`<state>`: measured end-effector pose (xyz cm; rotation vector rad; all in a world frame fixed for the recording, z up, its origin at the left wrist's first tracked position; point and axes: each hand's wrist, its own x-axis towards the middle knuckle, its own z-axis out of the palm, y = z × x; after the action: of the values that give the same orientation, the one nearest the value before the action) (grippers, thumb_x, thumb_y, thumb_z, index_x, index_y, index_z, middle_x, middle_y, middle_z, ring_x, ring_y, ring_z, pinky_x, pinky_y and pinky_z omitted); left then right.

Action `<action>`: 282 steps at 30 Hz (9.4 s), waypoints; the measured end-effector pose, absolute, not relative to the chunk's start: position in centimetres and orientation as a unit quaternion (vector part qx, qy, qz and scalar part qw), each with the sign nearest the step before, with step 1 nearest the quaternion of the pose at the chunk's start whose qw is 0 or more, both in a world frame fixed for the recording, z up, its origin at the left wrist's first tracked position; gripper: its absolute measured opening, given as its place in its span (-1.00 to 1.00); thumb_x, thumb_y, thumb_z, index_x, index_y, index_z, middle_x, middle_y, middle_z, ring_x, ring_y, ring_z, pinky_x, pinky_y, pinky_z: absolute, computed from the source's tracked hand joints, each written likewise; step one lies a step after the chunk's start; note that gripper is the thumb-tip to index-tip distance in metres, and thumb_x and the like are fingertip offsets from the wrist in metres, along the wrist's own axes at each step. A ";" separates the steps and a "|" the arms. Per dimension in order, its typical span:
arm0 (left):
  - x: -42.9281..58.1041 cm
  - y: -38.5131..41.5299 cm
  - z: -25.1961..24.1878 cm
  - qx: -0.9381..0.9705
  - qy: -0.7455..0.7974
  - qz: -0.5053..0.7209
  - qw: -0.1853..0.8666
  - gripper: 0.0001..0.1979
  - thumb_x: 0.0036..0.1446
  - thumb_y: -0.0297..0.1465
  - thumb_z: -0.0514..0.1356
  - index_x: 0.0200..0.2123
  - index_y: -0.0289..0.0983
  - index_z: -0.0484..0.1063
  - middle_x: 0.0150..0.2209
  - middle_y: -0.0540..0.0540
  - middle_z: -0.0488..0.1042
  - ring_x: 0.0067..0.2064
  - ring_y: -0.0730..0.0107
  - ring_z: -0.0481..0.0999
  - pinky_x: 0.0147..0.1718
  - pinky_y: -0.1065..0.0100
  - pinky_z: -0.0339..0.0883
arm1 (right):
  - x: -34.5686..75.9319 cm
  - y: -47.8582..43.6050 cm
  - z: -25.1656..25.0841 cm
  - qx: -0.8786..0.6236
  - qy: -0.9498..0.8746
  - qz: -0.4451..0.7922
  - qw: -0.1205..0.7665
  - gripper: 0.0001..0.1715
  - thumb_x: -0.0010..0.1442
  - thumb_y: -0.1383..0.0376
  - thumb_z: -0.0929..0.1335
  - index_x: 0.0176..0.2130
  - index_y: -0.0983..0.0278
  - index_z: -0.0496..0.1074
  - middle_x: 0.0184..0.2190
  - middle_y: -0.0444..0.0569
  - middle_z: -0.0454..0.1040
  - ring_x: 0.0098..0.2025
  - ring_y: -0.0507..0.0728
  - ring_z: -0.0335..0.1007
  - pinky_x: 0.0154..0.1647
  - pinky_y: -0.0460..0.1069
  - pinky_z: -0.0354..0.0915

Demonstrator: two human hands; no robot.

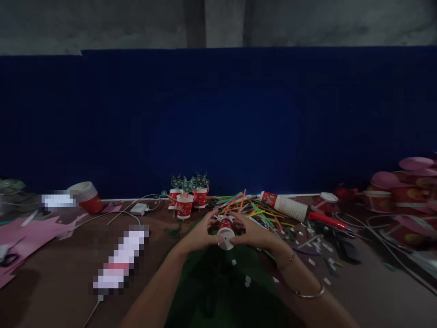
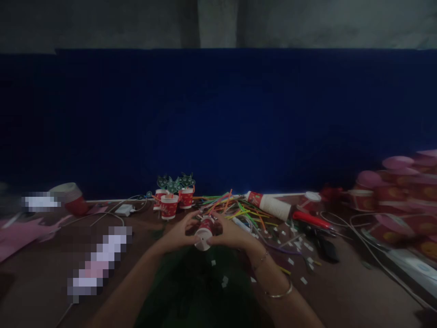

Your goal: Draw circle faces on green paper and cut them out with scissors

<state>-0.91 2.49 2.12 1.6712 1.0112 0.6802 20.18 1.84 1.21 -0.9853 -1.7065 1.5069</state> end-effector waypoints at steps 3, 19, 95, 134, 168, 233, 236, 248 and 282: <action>-1.0 2.6 2.0 0.696 0.401 0.293 0.519 -0.04 -0.18 -0.31 0.32 0.25 -0.31 -0.09 0.07 -0.33 0.28 0.13 0.06 0.28 0.09 0.09 0.11 | 20.4 2.0 1.0 -0.376 -0.650 0.572 0.330 0.05 -0.16 0.37 0.46 0.23 0.24 0.00 0.00 0.07 0.39 0.00 0.23 0.35 0.06 0.14 0.23; -1.0 3.0 0.7 0.733 0.408 0.302 0.453 -0.05 -0.15 -0.31 0.32 0.26 -0.25 -0.10 0.10 -0.27 0.26 0.12 0.07 0.28 0.12 0.08 0.06 | 20.6 1.8 1.3 -0.416 -0.693 0.499 0.313 0.03 -0.13 0.35 0.45 0.24 0.25 -0.02 0.13 0.12 0.26 0.11 0.23 0.24 0.12 0.14 0.16; 2.5 -9.8 -4.4 0.936 0.346 0.029 0.062 -0.38 0.18 -0.19 -0.02 0.21 -0.44 0.08 0.22 -0.40 0.11 0.24 -0.02 0.04 0.17 -0.02 -0.16 | 18.9 -1.5 -1.1 -0.612 -0.790 -0.008 0.029 -0.72 0.12 0.23 0.32 -0.20 0.34 0.43 -0.19 0.15 0.44 -0.14 0.27 0.36 -0.17 0.07 0.20; -4.6 -8.7 -1.9 0.953 0.231 0.090 0.177 -0.32 -0.01 -0.58 0.02 0.23 -0.20 0.02 0.21 -0.17 0.19 0.23 0.20 0.12 0.21 0.02 -0.04 | 20.5 0.8 -3.0 -0.613 -0.788 0.004 0.051 -0.61 0.21 0.42 0.17 -0.02 0.29 0.40 -0.07 0.14 0.34 -0.02 0.20 0.23 -0.08 0.01 0.15; 1.0 -9.3 -3.7 0.870 0.391 0.220 0.205 -0.59 0.15 -0.44 0.00 0.09 -0.22 0.22 0.08 -0.17 0.34 0.14 0.21 0.25 0.17 0.04 0.05 | 19.6 3.4 -1.8 -0.614 -0.612 0.428 0.257 -0.64 0.09 0.08 0.27 -0.35 0.30 0.44 -0.54 -0.08 0.45 -0.55 0.03 0.32 -0.62 -0.13 0.13; -1.3 -5.0 -5.2 0.773 0.496 0.355 0.173 -0.55 -0.17 -0.47 0.26 -0.12 -0.18 0.33 -0.08 -0.12 0.38 -0.02 0.15 0.36 -0.03 0.10 0.25 | 26.6 1.9 -0.4 -0.737 -0.665 0.108 0.055 -0.41 -0.07 0.33 0.35 0.00 0.32 0.27 -0.23 0.14 0.50 -0.19 0.29 0.44 -0.30 0.01 0.20; -1.3 -4.9 -5.3 0.774 0.498 0.351 0.174 -0.56 -0.17 -0.51 0.22 -0.12 -0.19 0.33 -0.09 -0.12 0.38 -0.02 0.17 0.36 -0.02 0.11 0.24 | 26.0 1.6 -0.2 -0.747 -0.657 0.096 0.040 -0.43 -0.04 0.43 0.30 0.03 0.33 0.23 -0.24 0.16 0.50 -0.19 0.29 0.45 -0.31 0.01 0.19; -1.2 -4.8 -5.3 0.774 0.494 0.360 0.166 -0.58 -0.15 -0.56 0.15 -0.14 -0.19 0.35 -0.11 -0.11 0.40 -0.04 0.19 0.39 -0.05 0.13 0.28 | 21.8 2.1 0.3 -0.657 -0.742 0.100 0.092 -0.52 -0.05 0.46 0.30 -0.07 0.32 0.34 -0.29 0.03 0.52 -0.24 0.17 0.44 -0.33 -0.08 0.17; -1.3 -5.0 -5.2 0.775 0.500 0.346 0.173 -0.62 -0.10 -0.51 0.16 -0.14 -0.18 0.35 -0.12 -0.11 0.41 -0.04 0.17 0.38 -0.06 0.12 0.26 | 24.0 6.1 -1.3 -0.643 -0.597 0.172 0.447 -0.41 0.32 0.12 -0.12 0.00 0.31 0.23 -0.34 0.02 0.43 -0.29 0.14 0.39 -0.27 0.00 0.32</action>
<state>-1.25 -5.04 -5.16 2.1971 1.4195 0.9811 23.96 6.10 -1.28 -1.5924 -1.4791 0.4266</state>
